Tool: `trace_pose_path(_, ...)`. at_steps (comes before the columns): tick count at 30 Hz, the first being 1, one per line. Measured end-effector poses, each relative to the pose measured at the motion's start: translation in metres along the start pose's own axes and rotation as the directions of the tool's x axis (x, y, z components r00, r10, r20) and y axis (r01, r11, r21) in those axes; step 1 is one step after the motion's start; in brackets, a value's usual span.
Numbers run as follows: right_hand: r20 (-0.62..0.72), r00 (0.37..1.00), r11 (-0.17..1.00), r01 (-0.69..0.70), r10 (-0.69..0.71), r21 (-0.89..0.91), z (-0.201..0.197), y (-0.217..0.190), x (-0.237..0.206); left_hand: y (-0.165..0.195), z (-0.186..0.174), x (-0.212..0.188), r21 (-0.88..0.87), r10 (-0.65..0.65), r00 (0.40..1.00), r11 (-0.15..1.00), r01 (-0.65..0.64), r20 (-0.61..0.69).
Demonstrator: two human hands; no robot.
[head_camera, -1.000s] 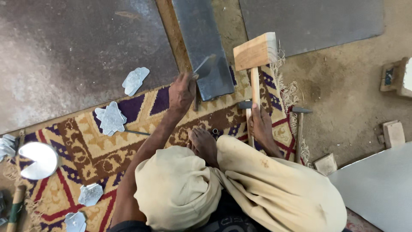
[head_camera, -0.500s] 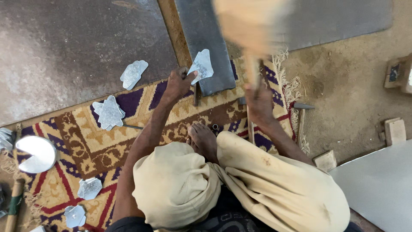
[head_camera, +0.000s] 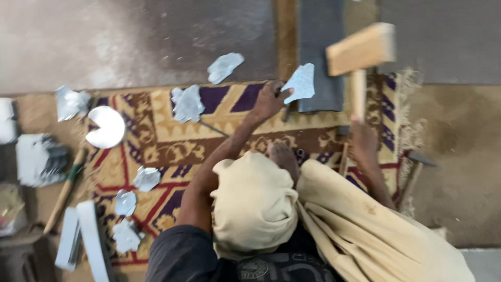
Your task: The person sits on the floor and hammers flat metal cutout pieces one at a time on a steel plate using a wooden mallet, repositioning each piece to flatten it, then sets the flattened piece aside with the finished pile.
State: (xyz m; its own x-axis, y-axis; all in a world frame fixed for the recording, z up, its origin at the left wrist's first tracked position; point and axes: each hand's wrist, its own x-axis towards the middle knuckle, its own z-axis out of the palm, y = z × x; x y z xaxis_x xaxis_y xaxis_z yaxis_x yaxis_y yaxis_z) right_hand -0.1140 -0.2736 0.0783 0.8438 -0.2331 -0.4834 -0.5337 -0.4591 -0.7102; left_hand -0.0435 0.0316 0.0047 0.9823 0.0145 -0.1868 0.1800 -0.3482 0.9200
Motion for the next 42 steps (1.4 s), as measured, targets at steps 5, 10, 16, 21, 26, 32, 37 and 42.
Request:
trace_pose_path(5, 0.19, 0.942, 0.894, -0.326, 0.278, 0.309, -0.036, 0.038, -0.034, -0.038, -0.055, -0.076, -0.099, -0.124, 0.99, 0.988, 0.117, -0.071)
trace_pose_path(10, -0.044, 0.999, 0.969, 0.01, -0.022, -0.248, -0.045, 0.128, -0.04, -0.073, -0.141, -0.118, 0.114, -0.217, 0.947, 0.962, 0.249, -0.239)
trace_pose_path(16, -0.025, 0.974, 0.952, 0.214, -0.225, -0.219, -0.034, 0.191, -0.041, -0.091, -0.216, -0.124, 0.309, -0.194, 0.913, 0.898, 0.313, -0.36)
trace_pose_path(21, -0.102, 0.972, 0.957, 0.186, -0.212, -0.221, -0.027, 0.175, -0.046, -0.087, -0.222, -0.123, 0.577, 0.016, 0.847, 0.739, 0.348, -0.531)
trace_pose_path(26, -0.151, 0.953, 0.946, 0.224, -0.263, -0.234, -0.026, 0.161, -0.047, -0.077, -0.182, -0.145, 0.447, 0.061, 0.853, 0.87, 0.209, -0.518)
trace_pose_path(32, -0.147, 0.971, 0.923, 0.123, -0.187, -0.364, -0.043, 0.162, -0.037, -0.084, -0.081, -0.192, 0.546, 0.089, 0.988, 0.838, -0.007, -0.124)
trace_pose_path(37, -0.036, 0.93, 0.82, 0.304, -0.366, -0.485, 0.026, 0.125, -0.028, -0.091, -0.047, -0.23, 0.532, 0.142, 0.975, 0.846, -0.03, -0.171)
trace_pose_path(42, 0.162, 0.823, 0.611, 0.522, -0.545, -0.595, 0.116, 0.084, -0.044, -0.104, -0.045, -0.246, 0.486, 0.192, 0.93, 0.874, -0.017, -0.314)
